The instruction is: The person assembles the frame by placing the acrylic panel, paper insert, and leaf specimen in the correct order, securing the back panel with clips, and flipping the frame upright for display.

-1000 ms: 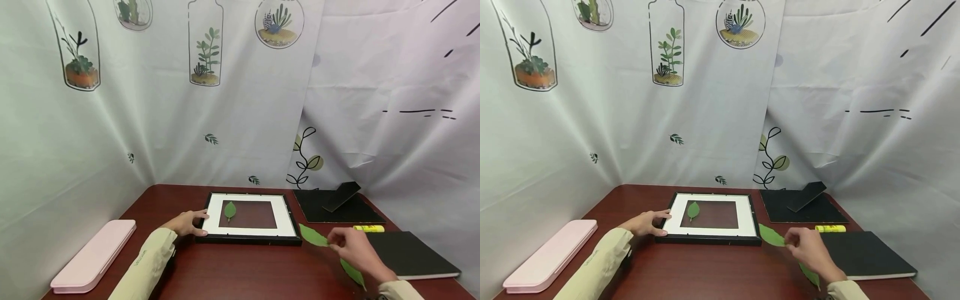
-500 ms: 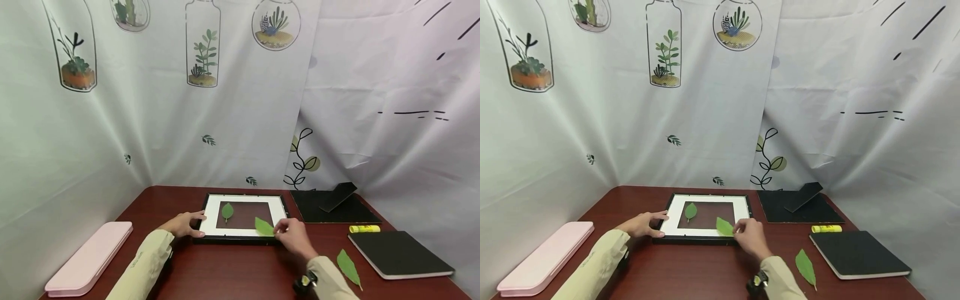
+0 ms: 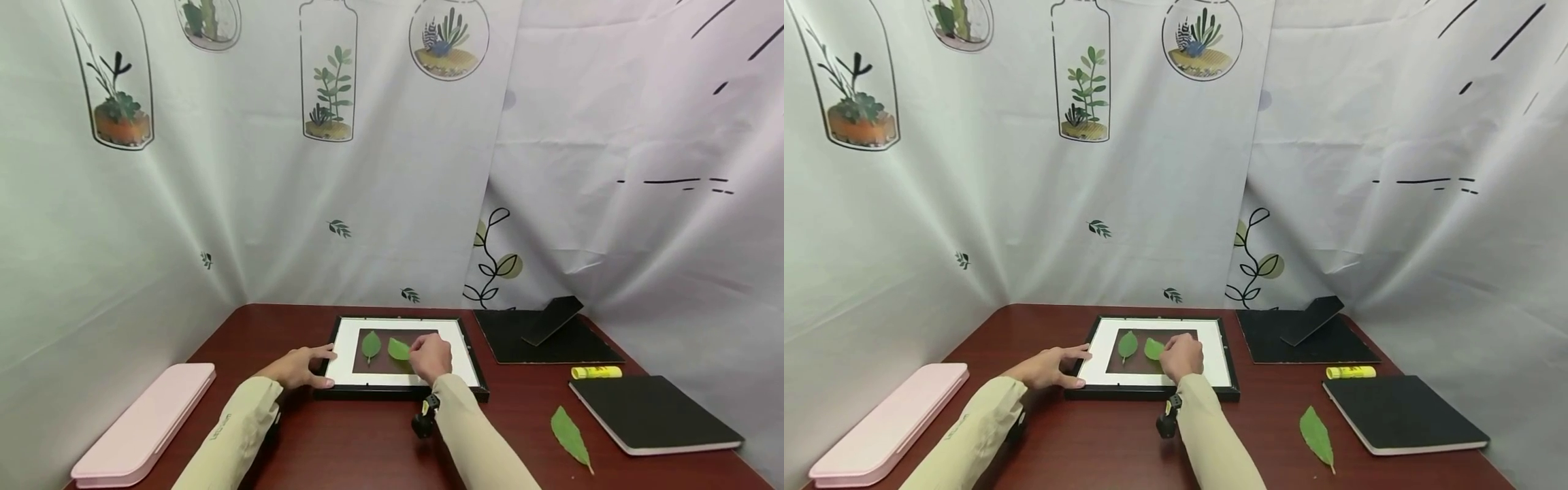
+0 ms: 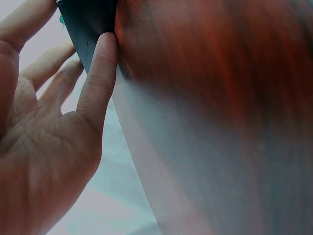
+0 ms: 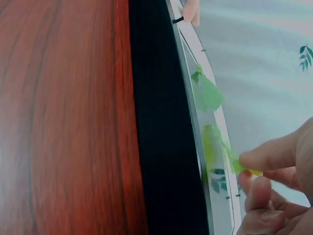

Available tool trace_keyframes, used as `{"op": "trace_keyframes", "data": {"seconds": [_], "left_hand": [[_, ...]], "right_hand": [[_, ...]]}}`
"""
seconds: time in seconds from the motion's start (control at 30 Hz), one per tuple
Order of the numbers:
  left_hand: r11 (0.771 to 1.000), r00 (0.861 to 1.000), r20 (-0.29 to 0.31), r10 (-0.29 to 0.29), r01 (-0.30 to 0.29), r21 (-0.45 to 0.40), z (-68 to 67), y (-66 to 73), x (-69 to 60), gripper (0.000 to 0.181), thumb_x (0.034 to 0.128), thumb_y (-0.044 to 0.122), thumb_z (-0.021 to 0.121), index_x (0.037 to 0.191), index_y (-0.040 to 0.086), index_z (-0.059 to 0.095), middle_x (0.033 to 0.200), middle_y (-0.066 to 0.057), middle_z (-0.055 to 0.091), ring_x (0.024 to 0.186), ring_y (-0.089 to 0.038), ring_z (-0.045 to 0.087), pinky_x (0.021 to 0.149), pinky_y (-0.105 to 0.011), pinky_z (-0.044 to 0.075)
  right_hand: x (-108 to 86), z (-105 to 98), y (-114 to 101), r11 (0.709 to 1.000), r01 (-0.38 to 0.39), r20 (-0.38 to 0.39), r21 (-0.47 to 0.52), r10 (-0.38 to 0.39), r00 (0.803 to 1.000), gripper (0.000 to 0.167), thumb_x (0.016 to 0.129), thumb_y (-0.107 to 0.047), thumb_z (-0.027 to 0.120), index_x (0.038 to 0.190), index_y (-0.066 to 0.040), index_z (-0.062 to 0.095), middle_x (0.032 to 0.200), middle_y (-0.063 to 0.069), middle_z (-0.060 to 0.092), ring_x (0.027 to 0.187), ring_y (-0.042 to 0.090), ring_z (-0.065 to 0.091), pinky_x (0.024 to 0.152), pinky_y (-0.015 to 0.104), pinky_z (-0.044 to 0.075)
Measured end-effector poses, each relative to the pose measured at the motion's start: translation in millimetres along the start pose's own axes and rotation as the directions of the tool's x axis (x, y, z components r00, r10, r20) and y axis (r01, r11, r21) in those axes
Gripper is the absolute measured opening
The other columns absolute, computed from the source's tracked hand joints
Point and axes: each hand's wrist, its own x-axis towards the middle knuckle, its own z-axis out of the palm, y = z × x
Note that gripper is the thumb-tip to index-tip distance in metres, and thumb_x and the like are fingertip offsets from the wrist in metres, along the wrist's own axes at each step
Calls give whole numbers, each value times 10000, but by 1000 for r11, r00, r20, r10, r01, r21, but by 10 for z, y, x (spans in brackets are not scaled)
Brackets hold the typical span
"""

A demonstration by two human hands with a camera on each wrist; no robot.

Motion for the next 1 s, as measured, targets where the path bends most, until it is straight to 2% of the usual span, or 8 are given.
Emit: {"op": "trace_keyframes", "data": {"seconds": [0.17, 0.3, 0.47, 0.57, 0.77, 1.0], "left_hand": [[1000, 1000, 0, -8, 8, 9, -5, 8, 16, 633, 790, 315, 855, 1360, 150, 636, 1575, -90, 453, 1299, -349, 574, 1016, -521, 489], [1000, 1000, 4, -15, 15, 9, -6, 18, 27, 636, 787, 309, 858, 1361, 149, 636, 1575, -91, 453, 1278, -336, 589, 1001, -503, 500], [1000, 1000, 6, -19, 19, 14, 2, 3, 34, 640, 785, 313, 858, 1363, 155, 635, 1577, -93, 450, 1270, -332, 601, 1002, -496, 504], [1000, 1000, 7, -18, 18, 15, -1, -5, 43, 640, 784, 311, 859, 1363, 154, 634, 1578, -94, 448, 1271, -336, 602, 1007, -500, 502], [1000, 1000, 6, -5, 5, -5, 11, -11, 41, 642, 783, 293, 861, 1363, 143, 633, 1572, -103, 456, 1300, -348, 576, 1029, -505, 491], [1000, 1000, -1, -9, 9, -8, 12, -8, 32, 650, 780, 288, 863, 1368, 139, 629, 1572, -107, 454, 1286, -351, 589, 1029, -516, 491]], "right_hand": [[-32, 10, -48, 997, 68, 78, -34, -65, 995, 148, 732, -22, 754, 623, -116, 722, 630, 22, 682, 557, 145, 592, 561, 286, 487], [-65, -12, -56, 997, 73, 151, 9, -74, 986, 150, 705, -20, 800, 623, -95, 699, 595, 34, 669, 453, 115, 607, 497, 247, 477], [-79, -19, -52, 994, 88, 232, 68, -101, 967, 173, 667, -2, 852, 657, -68, 693, 633, 51, 666, 430, 102, 609, 490, 254, 521], [-63, -8, -42, 992, 98, 240, 85, -116, 964, 182, 656, 28, 850, 662, -65, 693, 633, 51, 660, 406, 81, 587, 460, 235, 507], [-40, 36, -14, 989, 105, 213, 101, -125, 969, 174, 683, 50, 817, 658, -63, 687, 646, 60, 658, 403, 89, 571, 427, 223, 489], [-46, 94, -16, 977, 153, 230, 146, -184, 956, 168, 731, 17, 810, 670, -69, 678, 626, 39, 674, 402, 68, 572, 439, 241, 511]]}}
